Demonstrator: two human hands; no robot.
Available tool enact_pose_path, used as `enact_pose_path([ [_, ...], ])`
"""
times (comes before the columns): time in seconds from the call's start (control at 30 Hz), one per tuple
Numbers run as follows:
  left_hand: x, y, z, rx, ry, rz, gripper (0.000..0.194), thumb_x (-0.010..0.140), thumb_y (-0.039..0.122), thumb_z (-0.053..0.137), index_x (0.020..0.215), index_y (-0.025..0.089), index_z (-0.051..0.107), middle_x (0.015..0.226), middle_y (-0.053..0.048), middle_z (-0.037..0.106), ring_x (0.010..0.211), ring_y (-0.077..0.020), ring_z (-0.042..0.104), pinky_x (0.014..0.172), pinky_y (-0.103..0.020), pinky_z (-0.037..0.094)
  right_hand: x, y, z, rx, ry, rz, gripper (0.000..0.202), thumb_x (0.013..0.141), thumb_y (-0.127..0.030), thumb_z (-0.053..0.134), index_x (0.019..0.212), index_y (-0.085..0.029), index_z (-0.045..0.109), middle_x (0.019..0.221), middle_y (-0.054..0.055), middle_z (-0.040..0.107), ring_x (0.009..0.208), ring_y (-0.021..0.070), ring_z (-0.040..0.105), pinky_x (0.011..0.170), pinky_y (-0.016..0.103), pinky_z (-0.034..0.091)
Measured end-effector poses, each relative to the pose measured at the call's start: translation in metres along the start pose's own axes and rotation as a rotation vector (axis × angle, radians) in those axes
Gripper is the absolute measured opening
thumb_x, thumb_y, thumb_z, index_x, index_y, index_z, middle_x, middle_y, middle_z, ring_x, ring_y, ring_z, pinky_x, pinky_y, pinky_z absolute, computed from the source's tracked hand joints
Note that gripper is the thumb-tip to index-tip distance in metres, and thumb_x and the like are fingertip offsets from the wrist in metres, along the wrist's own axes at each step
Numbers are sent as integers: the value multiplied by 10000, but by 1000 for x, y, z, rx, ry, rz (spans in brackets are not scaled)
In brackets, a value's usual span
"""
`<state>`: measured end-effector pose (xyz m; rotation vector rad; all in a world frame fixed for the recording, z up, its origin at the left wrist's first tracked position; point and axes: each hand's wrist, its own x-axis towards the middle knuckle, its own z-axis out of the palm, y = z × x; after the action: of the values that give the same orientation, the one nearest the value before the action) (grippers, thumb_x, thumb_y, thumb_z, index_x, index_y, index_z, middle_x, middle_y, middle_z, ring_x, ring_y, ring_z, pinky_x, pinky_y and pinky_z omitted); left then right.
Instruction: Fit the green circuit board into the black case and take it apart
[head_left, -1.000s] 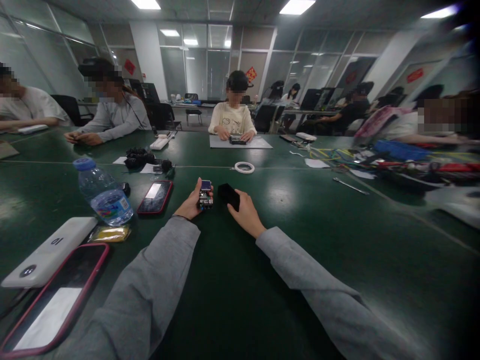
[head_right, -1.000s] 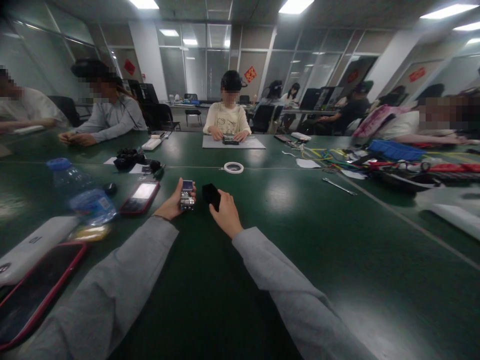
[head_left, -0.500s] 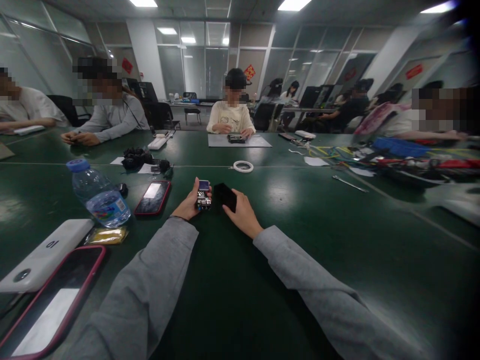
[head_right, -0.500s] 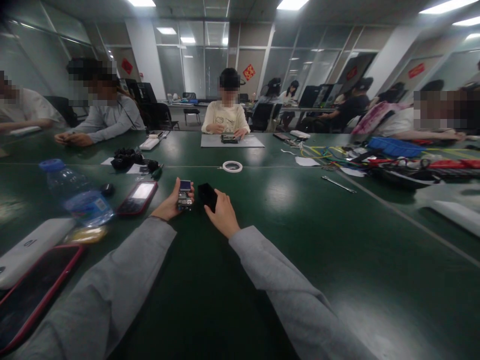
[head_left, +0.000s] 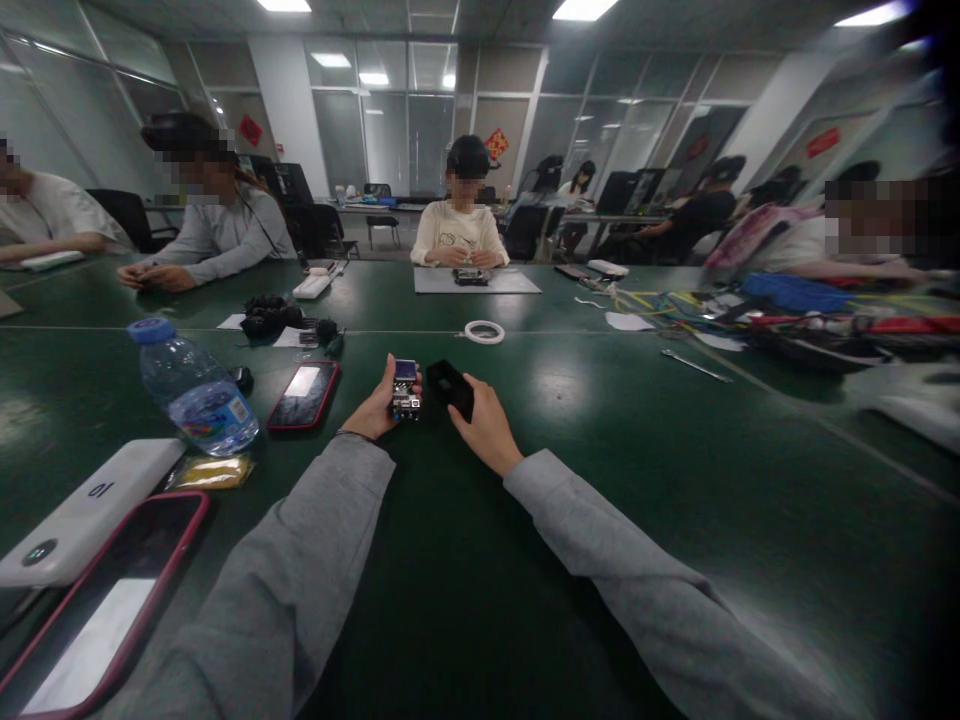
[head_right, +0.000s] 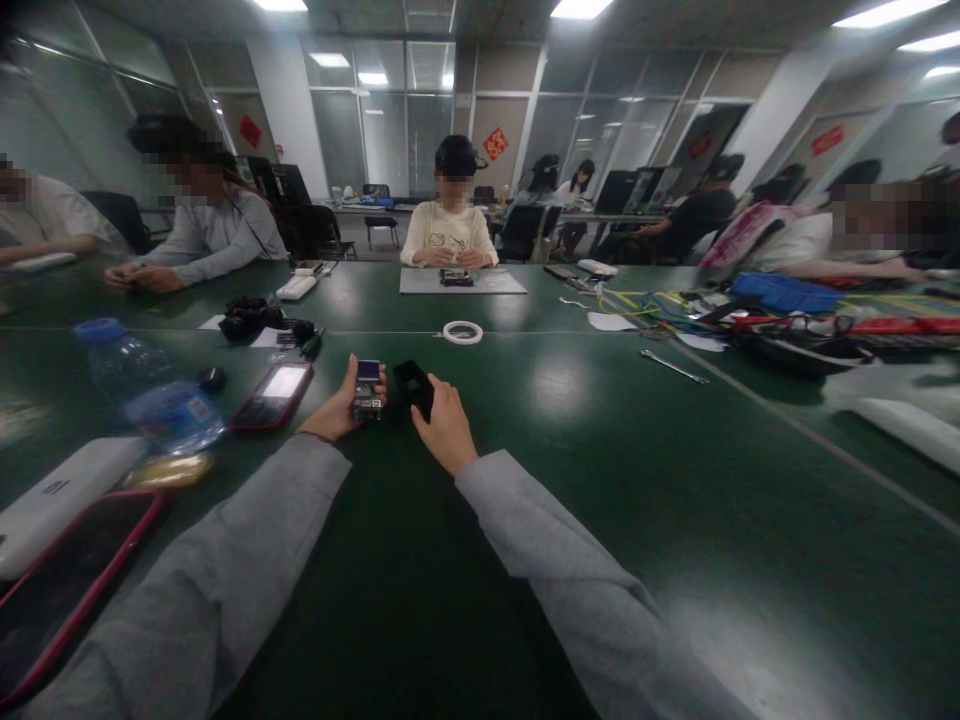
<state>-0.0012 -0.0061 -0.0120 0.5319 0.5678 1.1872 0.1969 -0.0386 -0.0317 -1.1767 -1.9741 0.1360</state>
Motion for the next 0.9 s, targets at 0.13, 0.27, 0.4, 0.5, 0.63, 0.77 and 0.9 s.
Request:
enact_pose_path([
  [0.13,0,0,2,-22,26,2,480,821,569,493,995,126,549,729,-44,594,552,-86,572,481,-199,454,1,-2,0,-4,21,-9,559,860,-272,526,1367,-144,326,1208,143,490,1135,280,476,994,490,426],
  [0.27,0,0,1,-25,24,-9,483,820,574,491,990,127,551,735,-46,593,554,-87,572,488,-206,463,1,-3,-2,3,13,-5,563,866,-284,521,1377,-158,320,1202,137,489,1131,280,478,990,491,429],
  [0.4,0,1,-1,-25,0,-13,490,809,587,498,966,126,558,737,-46,592,559,-89,566,494,-209,464,0,-4,-3,-2,19,-10,559,867,-285,521,1372,-145,328,1188,138,495,1121,275,481,984,476,436],
  [0.5,0,1,-1,-32,-10,-20,498,812,596,484,964,127,556,732,-42,588,558,-86,557,497,-208,461,0,-7,-2,-1,31,-7,552,867,-288,520,1368,-143,337,1198,139,499,1132,276,480,987,479,433],
  [0.63,-1,1,1,-53,10,-18,495,813,591,485,974,127,552,736,-40,585,559,-85,556,505,-208,464,-2,2,-14,29,60,41,540,864,-338,532,1340,-141,372,1224,144,506,1141,276,492,978,488,439],
  [0.77,-1,2,0,-88,3,-15,494,807,587,494,972,125,550,751,-40,583,578,-88,564,537,-219,485,-30,53,-84,-16,164,131,609,839,-524,524,1293,-125,445,1195,194,532,1094,317,532,932,525,442],
  [0.9,-1,2,-3,-94,-41,-9,481,798,577,517,966,127,548,768,-40,583,600,-92,570,547,-223,490,-98,103,-206,-217,380,400,765,711,-721,561,1211,-142,571,1032,289,567,939,371,585,755,570,424],
])
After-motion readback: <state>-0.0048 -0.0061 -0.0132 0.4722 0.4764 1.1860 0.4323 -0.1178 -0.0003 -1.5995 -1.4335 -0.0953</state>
